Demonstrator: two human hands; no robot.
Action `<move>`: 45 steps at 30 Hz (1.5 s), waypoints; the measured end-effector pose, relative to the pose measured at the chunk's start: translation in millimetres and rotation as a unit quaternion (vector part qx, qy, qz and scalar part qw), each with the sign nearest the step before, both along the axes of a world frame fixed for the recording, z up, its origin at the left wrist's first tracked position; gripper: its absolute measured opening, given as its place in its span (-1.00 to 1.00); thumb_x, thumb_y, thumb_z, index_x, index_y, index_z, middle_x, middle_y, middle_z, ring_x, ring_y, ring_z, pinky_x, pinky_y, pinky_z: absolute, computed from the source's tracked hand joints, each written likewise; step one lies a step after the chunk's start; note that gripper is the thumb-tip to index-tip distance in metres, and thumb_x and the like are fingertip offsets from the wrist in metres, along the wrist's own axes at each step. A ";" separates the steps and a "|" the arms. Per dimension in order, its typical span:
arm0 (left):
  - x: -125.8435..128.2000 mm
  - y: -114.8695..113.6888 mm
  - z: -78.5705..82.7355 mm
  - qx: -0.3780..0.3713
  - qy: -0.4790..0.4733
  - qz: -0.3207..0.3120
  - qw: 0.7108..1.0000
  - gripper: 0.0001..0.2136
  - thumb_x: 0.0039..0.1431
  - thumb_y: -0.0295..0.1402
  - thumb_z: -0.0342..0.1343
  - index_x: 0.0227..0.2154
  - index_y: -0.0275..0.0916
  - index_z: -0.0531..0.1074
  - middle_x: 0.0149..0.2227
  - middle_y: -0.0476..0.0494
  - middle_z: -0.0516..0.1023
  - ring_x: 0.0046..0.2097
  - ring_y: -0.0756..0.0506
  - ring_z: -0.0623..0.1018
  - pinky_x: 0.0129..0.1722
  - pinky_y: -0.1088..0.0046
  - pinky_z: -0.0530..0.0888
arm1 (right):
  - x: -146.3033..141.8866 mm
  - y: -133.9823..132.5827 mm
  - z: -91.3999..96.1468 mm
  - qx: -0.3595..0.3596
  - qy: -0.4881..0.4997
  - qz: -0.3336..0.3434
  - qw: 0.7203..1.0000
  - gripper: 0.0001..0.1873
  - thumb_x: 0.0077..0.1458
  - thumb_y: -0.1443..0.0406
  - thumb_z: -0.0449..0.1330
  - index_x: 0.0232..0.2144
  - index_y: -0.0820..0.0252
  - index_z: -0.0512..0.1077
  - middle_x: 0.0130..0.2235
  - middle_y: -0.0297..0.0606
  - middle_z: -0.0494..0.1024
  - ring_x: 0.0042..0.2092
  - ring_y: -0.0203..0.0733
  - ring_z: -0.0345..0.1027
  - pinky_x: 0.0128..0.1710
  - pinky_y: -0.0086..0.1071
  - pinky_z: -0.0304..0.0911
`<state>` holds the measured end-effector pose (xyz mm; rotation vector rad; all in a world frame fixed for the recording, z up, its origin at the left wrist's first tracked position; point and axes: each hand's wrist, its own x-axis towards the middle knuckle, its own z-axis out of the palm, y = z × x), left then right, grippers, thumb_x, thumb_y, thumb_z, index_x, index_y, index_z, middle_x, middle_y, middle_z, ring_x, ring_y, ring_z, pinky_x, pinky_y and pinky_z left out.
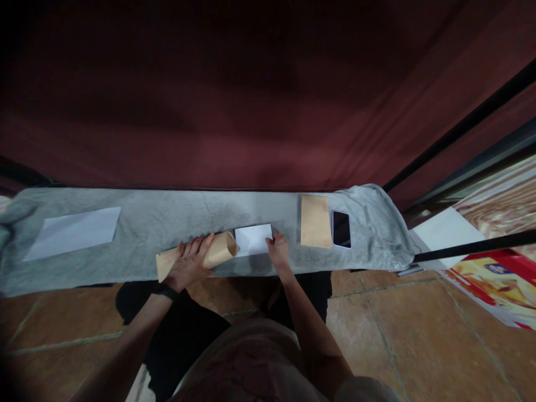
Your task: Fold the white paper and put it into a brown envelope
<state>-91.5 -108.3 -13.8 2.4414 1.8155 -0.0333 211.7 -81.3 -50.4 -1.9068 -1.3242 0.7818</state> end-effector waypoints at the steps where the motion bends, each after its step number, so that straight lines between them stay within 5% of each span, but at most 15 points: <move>1: 0.1 -0.3 0.4 -0.003 -0.005 0.002 1.000 0.08 -0.10 -0.22 0.35 0.43 -0.18 -0.15 0.32 -0.44 0.24 0.34 -0.44 0.21 0.31 -0.20 -0.03 | 2.6 -0.5 0.2 0.021 0.025 -0.008 0.999 -0.91 0.11 0.23 0.13 -0.37 0.13 0.36 -0.34 -0.27 0.51 -0.25 -0.14 0.41 -0.15 -0.32 0.31; 8: 3.4 -0.6 -2.9 -0.001 -0.022 0.004 1.000 0.08 -0.08 -0.21 0.33 0.43 -0.20 -0.19 0.32 -0.44 0.21 0.34 -0.44 0.20 0.31 -0.20 -0.02 | 10.9 -9.6 7.8 0.123 0.214 -0.012 0.969 -0.73 0.14 0.07 0.09 -0.28 0.11 0.38 -0.32 -0.31 0.51 -0.29 -0.19 0.36 -0.25 -0.37 0.31; 19: 10.6 -1.0 -2.5 0.009 -0.040 -0.005 0.999 0.07 -0.07 -0.16 0.32 0.43 -0.20 -0.19 0.31 -0.44 0.24 0.34 -0.45 0.21 0.32 -0.19 -0.03 | 24.7 -6.4 19.7 -0.001 0.085 0.138 0.987 -0.80 0.08 0.22 0.14 -0.55 0.11 0.41 -0.55 -0.39 0.44 -0.45 -0.24 0.29 -0.40 -0.43 0.20; 26: 32.3 4.0 8.4 0.050 -0.069 -0.049 0.995 0.07 -0.09 -0.20 0.34 0.43 -0.21 -0.16 0.31 -0.44 0.23 0.34 -0.45 0.21 0.33 -0.20 -0.06 | 5.9 -7.3 23.5 0.003 0.074 0.120 0.990 -0.72 0.16 0.19 0.11 -0.52 0.16 0.47 -0.52 -0.37 0.46 -0.43 -0.22 0.35 -0.37 -0.41 0.24; 32: 64.9 6.0 20.2 0.067 -0.089 -0.086 0.990 0.03 -0.07 -0.26 0.34 0.42 -0.20 -0.11 0.31 -0.41 0.22 0.36 -0.43 0.16 0.35 -0.17 -0.09 | -29.3 -14.5 17.9 0.050 0.082 0.105 0.990 -0.78 0.24 0.30 0.09 -0.29 0.13 0.56 0.02 -0.18 0.54 0.06 -0.19 0.41 0.13 -0.35 0.26; 39: 80.8 9.7 23.7 0.063 -0.099 -0.117 0.986 0.04 -0.05 -0.27 0.36 0.43 -0.21 -0.14 0.31 -0.41 0.22 0.38 -0.40 0.14 0.36 -0.15 -0.07 | -33.2 -13.8 11.8 0.012 0.076 0.112 0.991 -0.78 0.14 0.43 0.06 -0.43 0.16 0.49 -0.17 -0.17 0.54 -0.12 -0.17 0.46 -0.04 -0.32 0.37; 42: 80.3 11.2 24.6 0.058 -0.092 -0.120 0.987 0.03 -0.04 -0.29 0.35 0.43 -0.20 -0.13 0.32 -0.41 0.22 0.38 -0.39 0.14 0.36 -0.16 -0.07 | -29.2 -18.6 11.8 0.034 0.086 0.080 0.993 -0.84 0.09 0.41 0.09 -0.32 0.13 0.46 -0.13 -0.21 0.52 -0.11 -0.19 0.46 -0.03 -0.32 0.36; 45: 79.8 12.6 26.1 0.054 -0.085 -0.126 0.987 0.00 -0.03 -0.30 0.33 0.43 -0.19 -0.11 0.32 -0.41 0.22 0.39 -0.40 0.12 0.36 -0.17 -0.08 | -27.1 -23.3 10.6 0.045 0.129 0.025 0.990 -0.69 0.06 0.34 0.12 -0.09 0.09 0.37 -0.10 -0.27 0.51 -0.21 -0.22 0.46 -0.15 -0.35 0.39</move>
